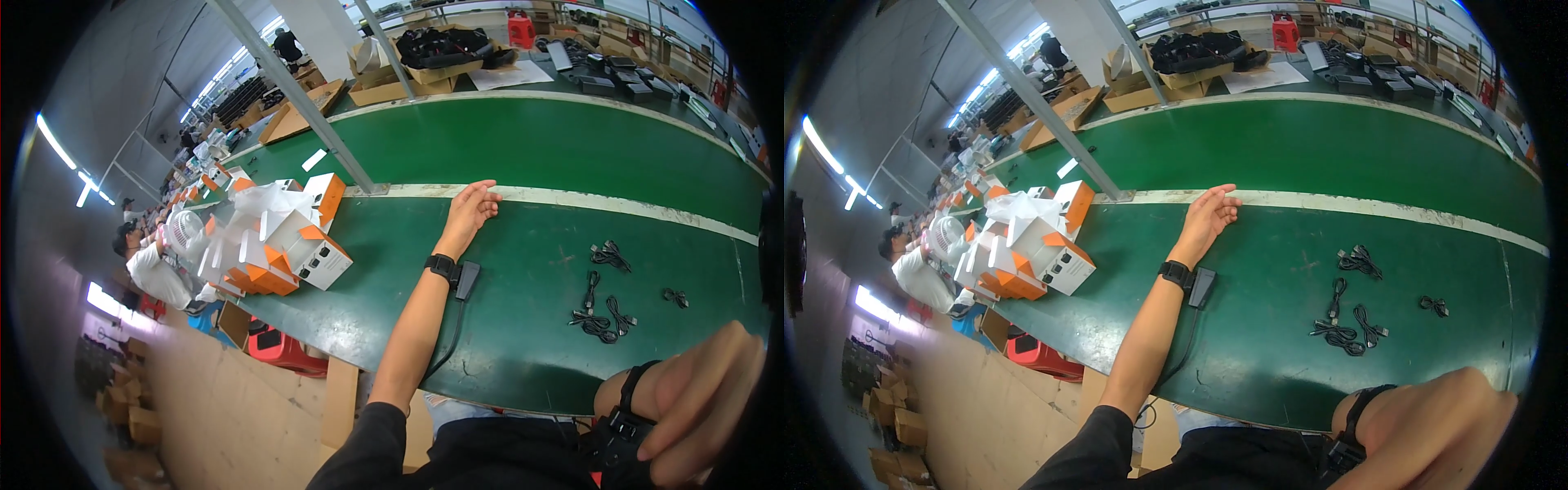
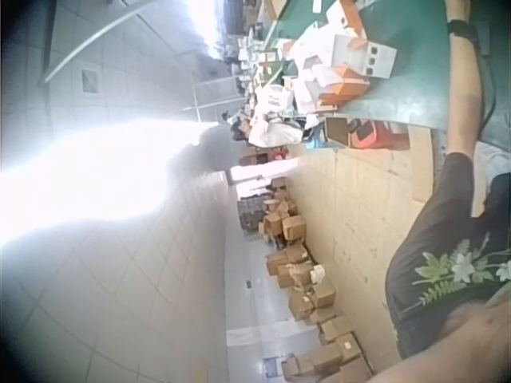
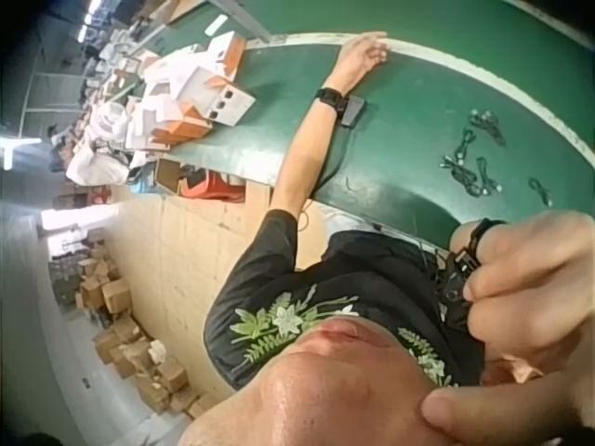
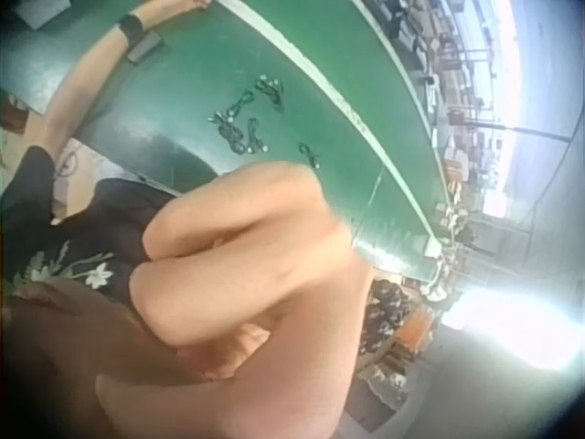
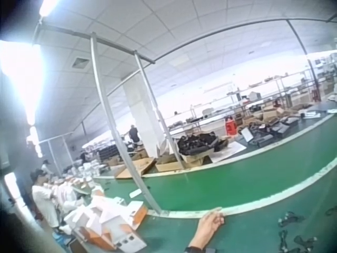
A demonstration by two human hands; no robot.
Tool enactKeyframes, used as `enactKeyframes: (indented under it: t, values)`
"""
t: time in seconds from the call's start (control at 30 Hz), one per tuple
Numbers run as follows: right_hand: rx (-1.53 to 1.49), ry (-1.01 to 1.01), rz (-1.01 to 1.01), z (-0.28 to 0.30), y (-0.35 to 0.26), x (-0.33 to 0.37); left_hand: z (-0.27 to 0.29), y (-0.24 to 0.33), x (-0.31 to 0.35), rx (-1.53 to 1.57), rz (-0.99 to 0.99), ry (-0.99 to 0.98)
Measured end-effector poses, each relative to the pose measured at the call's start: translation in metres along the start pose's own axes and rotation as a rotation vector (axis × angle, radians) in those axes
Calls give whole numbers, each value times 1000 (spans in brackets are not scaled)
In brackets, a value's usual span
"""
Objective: Packing small electronic devices and USB cables into retail boxes on an assembly line.
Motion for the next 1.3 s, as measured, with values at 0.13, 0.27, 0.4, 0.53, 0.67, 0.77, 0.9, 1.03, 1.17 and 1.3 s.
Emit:
enactKeyframes:
  t: [0.13,0.27,0.4,0.53,0.67,0.77,0.9,1.03,1.17,1.3]
  values:
    - [94,43,-14,-10,-15,1,-9,-8,-9,23,1,-30]
    - [244,134,-51,-26,-34,15,-11,-8,-11,-15,0,-22]
    - [382,131,-76,-11,-60,21,4,3,-13,-82,-7,21]
    - [453,189,-119,-14,-76,26,-25,16,-4,-228,16,19]
    - [562,197,-102,-2,-93,33,-94,25,20,-317,21,-59]
    - [684,223,-48,7,-93,38,-149,68,81,-172,-79,-113]
    - [738,344,-8,23,-95,46,-156,133,190,198,-58,74]
    - [715,550,28,16,-74,42,-157,207,192,47,58,108]
    - [713,654,-22,15,-61,40,-150,232,193,9,112,147]
    - [748,670,-65,12,-50,38,-131,239,196,17,108,136]
Point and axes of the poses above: each hand's wrist, its own x-axis away from the middle knuckle, its own z-axis out of the back of the hand, y = z × x, the point moved 1 cm from there along -x, towards the middle knuckle, and after that the axes turned 9 degrees about -z, right-handed, at the moved point
